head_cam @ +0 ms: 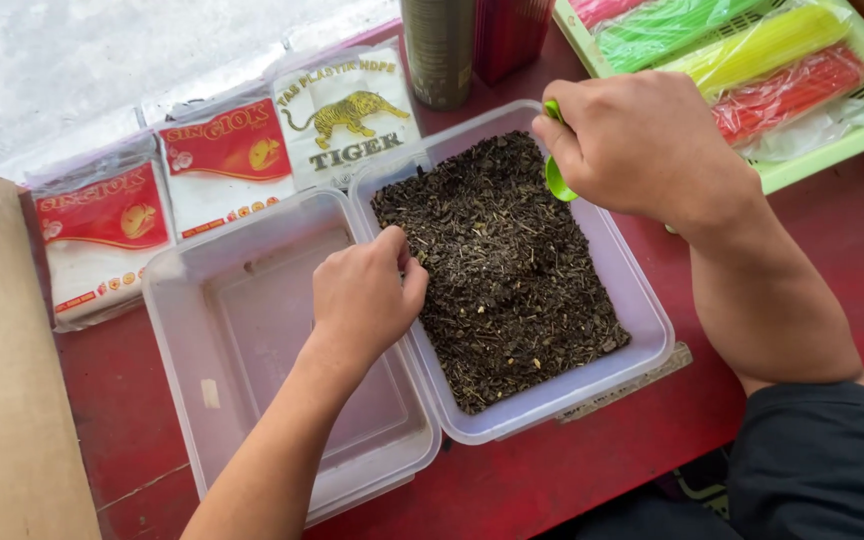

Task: Sort through dried tea leaves to remove stems using a small scoop and fingers

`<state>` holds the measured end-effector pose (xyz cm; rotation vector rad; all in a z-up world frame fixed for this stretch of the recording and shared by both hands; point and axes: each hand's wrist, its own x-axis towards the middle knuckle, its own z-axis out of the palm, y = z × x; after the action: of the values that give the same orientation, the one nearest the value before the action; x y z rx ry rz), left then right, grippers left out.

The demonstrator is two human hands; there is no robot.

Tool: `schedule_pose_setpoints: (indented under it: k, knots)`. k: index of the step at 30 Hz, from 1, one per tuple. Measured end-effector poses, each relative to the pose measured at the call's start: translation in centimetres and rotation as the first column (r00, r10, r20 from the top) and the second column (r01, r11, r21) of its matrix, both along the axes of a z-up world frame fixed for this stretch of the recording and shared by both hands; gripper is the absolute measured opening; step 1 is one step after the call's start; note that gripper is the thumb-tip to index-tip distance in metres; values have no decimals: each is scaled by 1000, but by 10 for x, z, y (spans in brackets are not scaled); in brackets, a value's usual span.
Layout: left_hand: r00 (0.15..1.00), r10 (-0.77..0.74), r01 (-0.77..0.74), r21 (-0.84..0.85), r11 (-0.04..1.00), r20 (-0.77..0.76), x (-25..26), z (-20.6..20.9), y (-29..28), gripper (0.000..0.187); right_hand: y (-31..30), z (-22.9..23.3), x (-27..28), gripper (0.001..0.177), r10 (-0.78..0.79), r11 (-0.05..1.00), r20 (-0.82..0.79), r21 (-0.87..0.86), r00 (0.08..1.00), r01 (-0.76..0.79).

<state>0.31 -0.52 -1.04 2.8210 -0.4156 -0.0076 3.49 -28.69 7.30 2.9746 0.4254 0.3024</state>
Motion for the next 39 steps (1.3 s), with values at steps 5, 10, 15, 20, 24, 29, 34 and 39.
schedule_pose_setpoints:
  k: [5, 10, 15, 20, 24, 29, 34, 39]
  knots:
    - [1000, 8, -8, 13, 1000, -11, 0, -1, -1, 18, 6, -1, 3, 40, 15, 996, -65, 87, 998, -9]
    - [1000, 4, -4, 7, 1000, -3, 3, 0, 0, 17, 13, 2, 8, 36, 64, 986, -208, 165, 976, -29]
    - [1000, -8, 8, 7, 1000, 10, 2, -2, 0, 17, 19, -4, 12, 44, 45, 996, -353, 91, 935, -14]
    - [1000, -14, 14, -6, 1000, 7, 2, 5, -2, 17, 32, 5, 13, 43, 84, 970, -420, 241, 904, 22]
    - [1000, 6, -6, 7, 1000, -16, 0, 0, -1, 16, 26, -1, 11, 30, 142, 911, -277, 413, 951, -15]
    - [1000, 4, -4, -1, 1000, -23, 0, 1, -1, 17, 23, 5, 12, 29, 117, 903, -256, 429, 960, 4]
    - [1000, 8, -9, -9, 1000, -18, 0, -2, -1, 17, 21, 5, 11, 30, 94, 915, -266, 403, 959, 21]
    - [1000, 11, -11, -1, 1000, -26, 0, 2, -2, 18, 22, -6, 13, 24, 140, 918, -122, 387, 983, -83]
